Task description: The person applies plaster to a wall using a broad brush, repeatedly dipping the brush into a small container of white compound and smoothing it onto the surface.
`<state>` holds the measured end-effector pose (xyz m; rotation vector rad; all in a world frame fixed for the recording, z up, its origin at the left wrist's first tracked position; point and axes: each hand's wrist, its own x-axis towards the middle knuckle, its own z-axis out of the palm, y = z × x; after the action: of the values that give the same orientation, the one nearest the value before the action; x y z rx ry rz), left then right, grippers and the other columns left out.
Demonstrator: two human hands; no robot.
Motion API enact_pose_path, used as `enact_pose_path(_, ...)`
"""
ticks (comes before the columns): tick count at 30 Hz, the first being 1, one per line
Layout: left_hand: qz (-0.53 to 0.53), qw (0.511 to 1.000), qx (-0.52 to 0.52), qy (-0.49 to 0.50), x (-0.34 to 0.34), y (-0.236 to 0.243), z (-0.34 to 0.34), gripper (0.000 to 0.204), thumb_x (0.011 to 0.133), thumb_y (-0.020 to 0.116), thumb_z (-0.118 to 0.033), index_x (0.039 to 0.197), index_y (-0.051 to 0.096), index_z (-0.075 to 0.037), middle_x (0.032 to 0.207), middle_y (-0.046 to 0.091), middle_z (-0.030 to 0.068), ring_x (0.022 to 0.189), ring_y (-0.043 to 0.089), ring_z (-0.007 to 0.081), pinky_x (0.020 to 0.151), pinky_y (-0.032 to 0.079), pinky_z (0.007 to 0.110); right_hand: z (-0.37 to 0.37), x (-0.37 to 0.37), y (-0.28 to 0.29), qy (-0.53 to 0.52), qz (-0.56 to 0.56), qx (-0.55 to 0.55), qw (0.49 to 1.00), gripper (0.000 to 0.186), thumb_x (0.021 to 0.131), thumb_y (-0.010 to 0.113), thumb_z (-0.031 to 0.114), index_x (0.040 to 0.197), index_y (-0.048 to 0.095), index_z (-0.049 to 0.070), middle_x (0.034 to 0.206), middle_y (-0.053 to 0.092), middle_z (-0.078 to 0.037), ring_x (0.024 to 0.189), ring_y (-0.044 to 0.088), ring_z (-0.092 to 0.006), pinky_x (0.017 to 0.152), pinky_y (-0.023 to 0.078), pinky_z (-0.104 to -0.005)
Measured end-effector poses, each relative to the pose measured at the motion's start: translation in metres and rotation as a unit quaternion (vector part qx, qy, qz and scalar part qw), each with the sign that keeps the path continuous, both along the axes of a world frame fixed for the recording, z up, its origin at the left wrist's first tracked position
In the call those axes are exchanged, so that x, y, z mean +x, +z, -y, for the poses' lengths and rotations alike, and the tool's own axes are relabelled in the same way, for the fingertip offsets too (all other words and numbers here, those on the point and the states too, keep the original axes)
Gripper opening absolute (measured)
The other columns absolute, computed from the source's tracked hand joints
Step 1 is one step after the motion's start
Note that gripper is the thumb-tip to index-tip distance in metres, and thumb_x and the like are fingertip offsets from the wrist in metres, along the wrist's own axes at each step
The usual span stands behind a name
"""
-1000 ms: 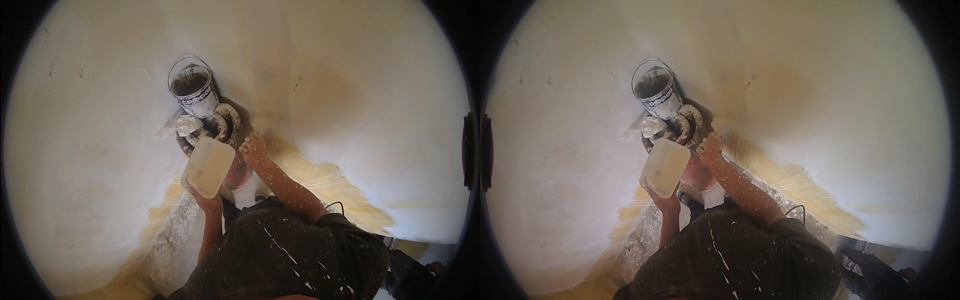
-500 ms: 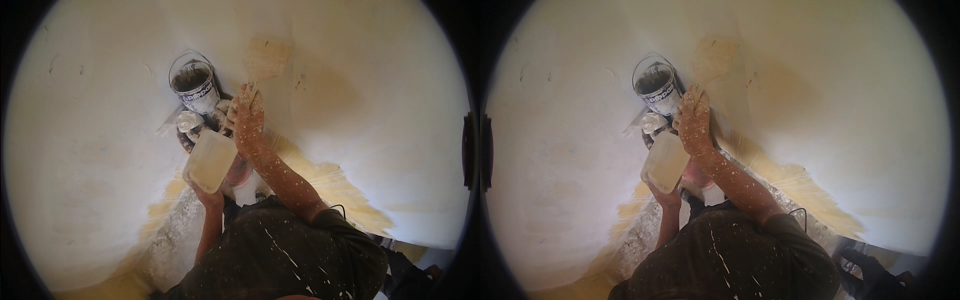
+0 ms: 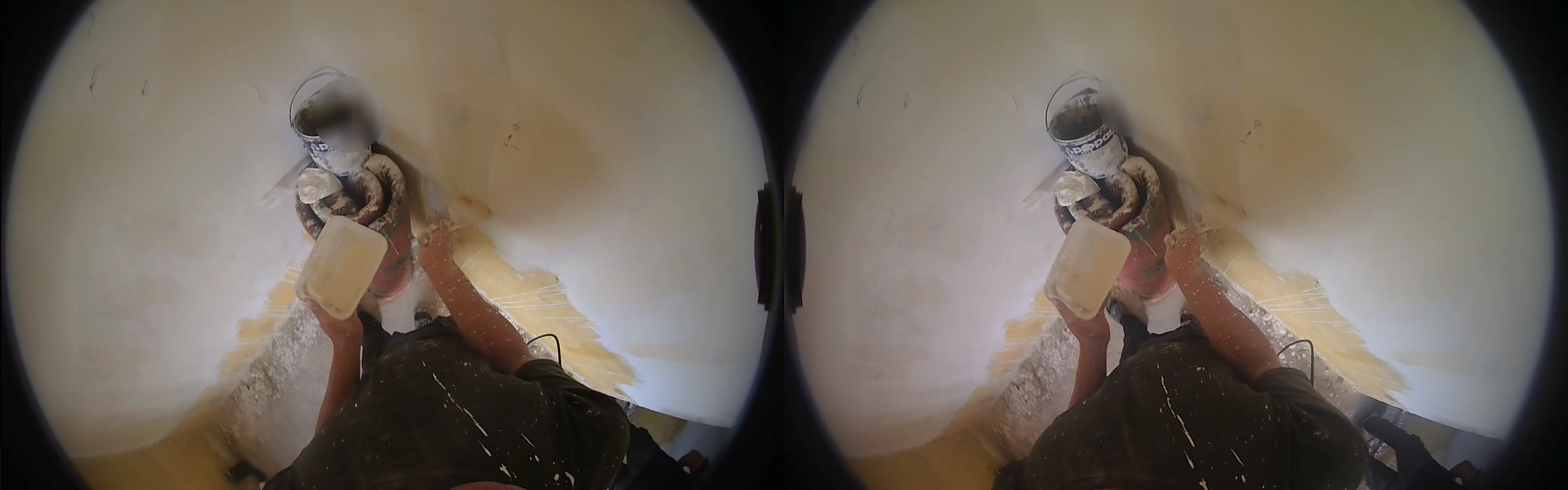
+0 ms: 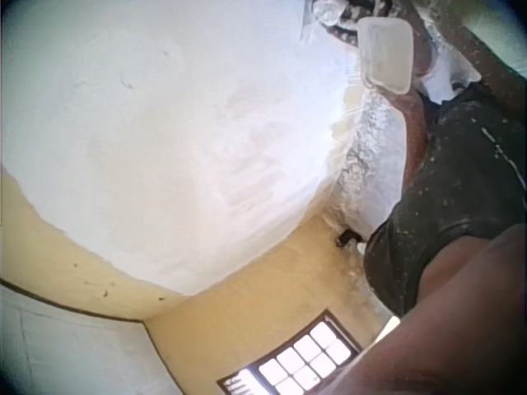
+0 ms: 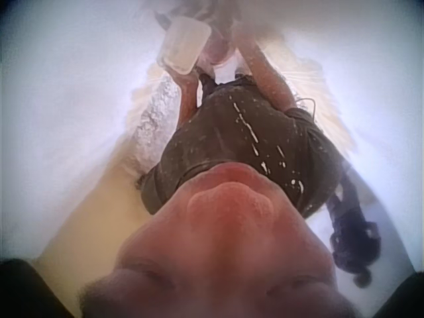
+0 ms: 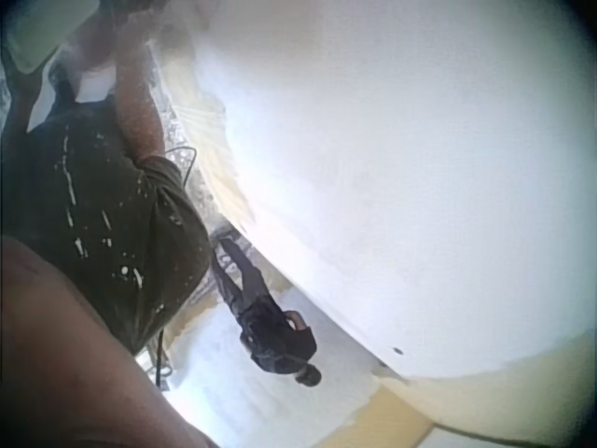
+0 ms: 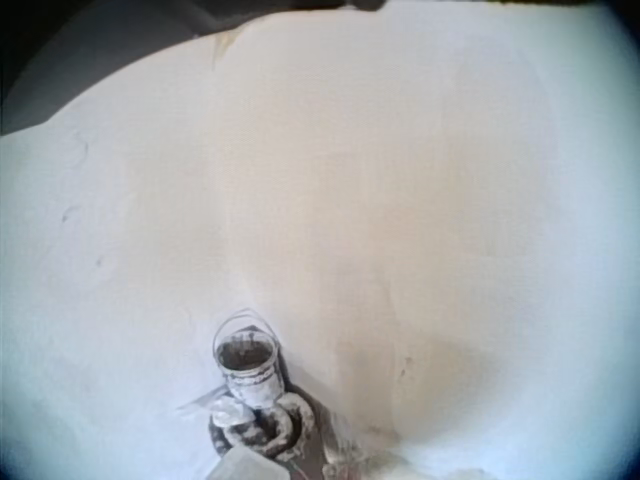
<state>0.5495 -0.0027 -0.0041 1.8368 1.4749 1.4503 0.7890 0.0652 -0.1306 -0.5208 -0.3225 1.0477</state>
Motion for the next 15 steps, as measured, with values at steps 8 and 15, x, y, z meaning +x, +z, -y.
enact_pose_path(8, -0.041, 0.999, 0.034, 0.0, -0.002, 0.011, 0.006, 0.078, 0.073, 0.078, -0.008, 0.136, 0.033, 0.002, 0.129, 0.042, 0.018, 0.12, 0.044, 0.032, 0.101, 0.035, 0.042, 0.027, -0.012, 0.217, -0.001, -0.2, 0.016, 0.98, 0.009, 0.095, 0.052, 0.021, 0.093, 0.046, 0.014, 0.075, 0.043, 0.002, 0.06, 0.04, -0.0103, 0.05, 0.032, -0.0257)
enact_pose_path(15, 0.138, 0.989, -0.029, -0.042, -0.001, -0.008, 0.004, 0.073, 0.078, 0.074, -0.007, 0.137, 0.031, 0.001, 0.13, 0.042, 0.0152, 0.121, 0.044, 0.0281, 0.102, 0.036, 0.041, 0.023, -0.006, 0.152, -0.023, -0.089, -0.039, 0.995, 0.016, 0.097, 0.046, 0.032, 0.108, 0.05, 0.02, 0.077, 0.047, 0.002, 0.054, 0.042, -0.0106, 0.045, 0.032, -0.0264)
